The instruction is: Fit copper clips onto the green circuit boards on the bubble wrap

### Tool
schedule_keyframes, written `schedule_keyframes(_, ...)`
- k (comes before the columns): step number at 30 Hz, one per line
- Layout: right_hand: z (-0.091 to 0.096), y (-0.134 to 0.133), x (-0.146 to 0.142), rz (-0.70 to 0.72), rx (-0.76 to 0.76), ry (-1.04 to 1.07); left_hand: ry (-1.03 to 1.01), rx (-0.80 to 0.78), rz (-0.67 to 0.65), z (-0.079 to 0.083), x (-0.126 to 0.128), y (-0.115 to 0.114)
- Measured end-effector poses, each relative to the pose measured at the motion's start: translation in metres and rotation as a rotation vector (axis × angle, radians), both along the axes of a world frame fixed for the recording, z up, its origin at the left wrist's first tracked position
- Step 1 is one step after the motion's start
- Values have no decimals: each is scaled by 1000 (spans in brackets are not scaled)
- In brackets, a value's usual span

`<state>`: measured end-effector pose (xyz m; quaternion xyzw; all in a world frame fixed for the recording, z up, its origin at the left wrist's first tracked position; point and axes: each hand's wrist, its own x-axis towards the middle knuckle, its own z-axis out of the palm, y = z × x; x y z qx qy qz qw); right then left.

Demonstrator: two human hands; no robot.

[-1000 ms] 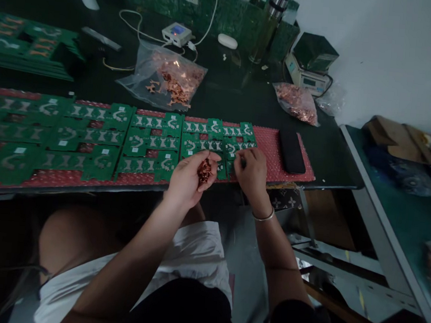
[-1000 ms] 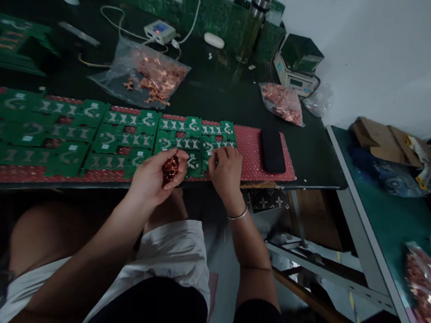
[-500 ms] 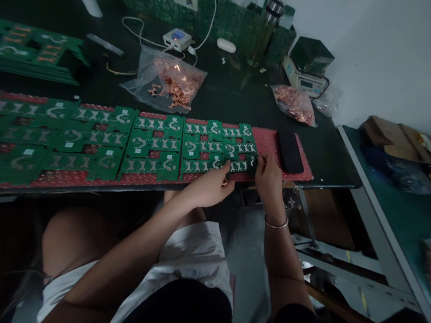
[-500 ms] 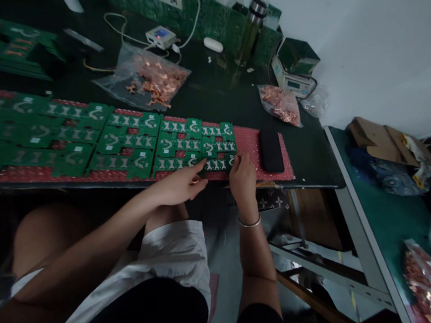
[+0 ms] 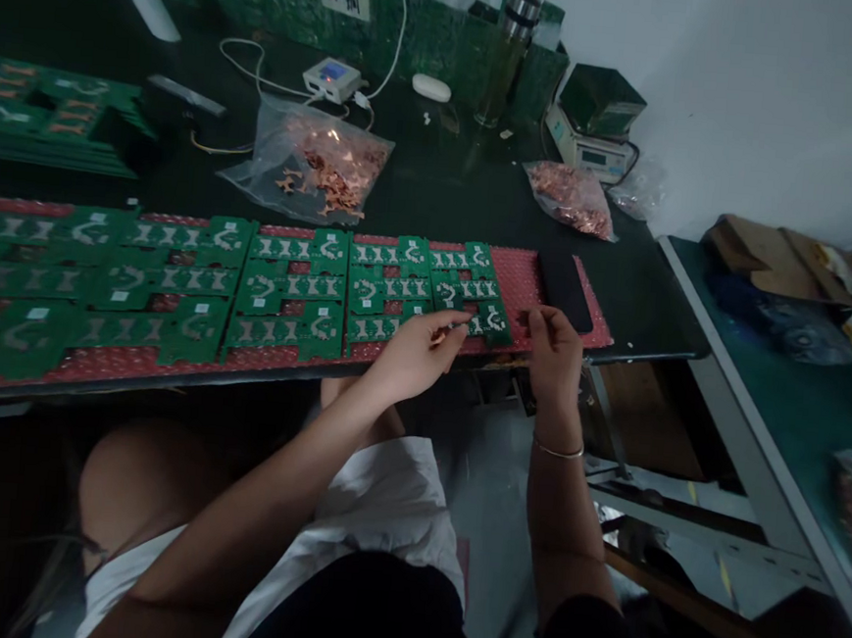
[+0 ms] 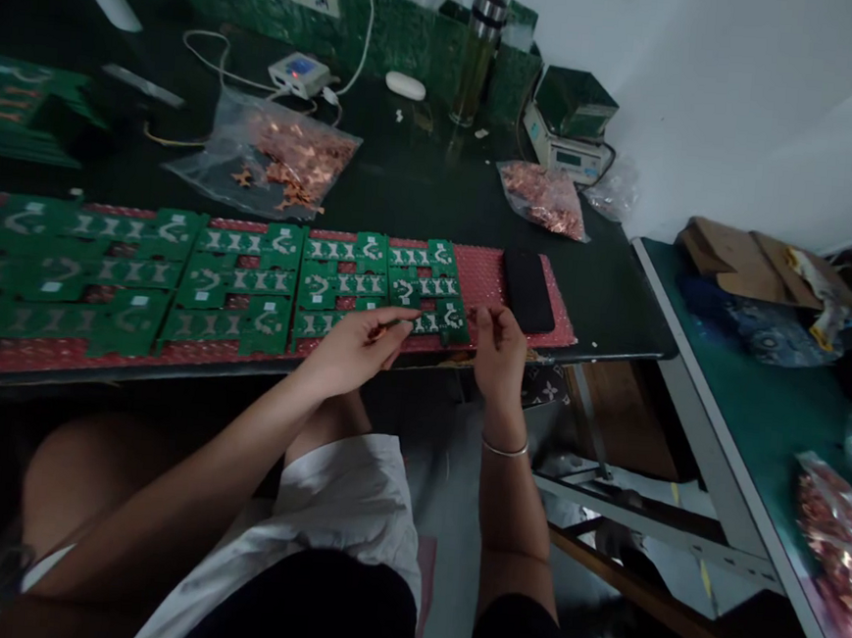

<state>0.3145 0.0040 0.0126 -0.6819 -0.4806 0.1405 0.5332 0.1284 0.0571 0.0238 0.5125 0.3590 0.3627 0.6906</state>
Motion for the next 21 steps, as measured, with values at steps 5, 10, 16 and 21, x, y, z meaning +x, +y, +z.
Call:
schedule_keyframes(5,0,2,-16,259,-28,357,55,164,-21,3,10,-5)
schedule_keyframes(10,3,-1,-27,233,-10,157,46,184,24,0,14,-7)
schedule_keyframes(16,23,-9,-13,441,128,-330,-29,75,65,-8,16,-6)
schedule_keyframes(21,29,-7,-3,507,117,-375,-59,-19,28,-8,21,-7)
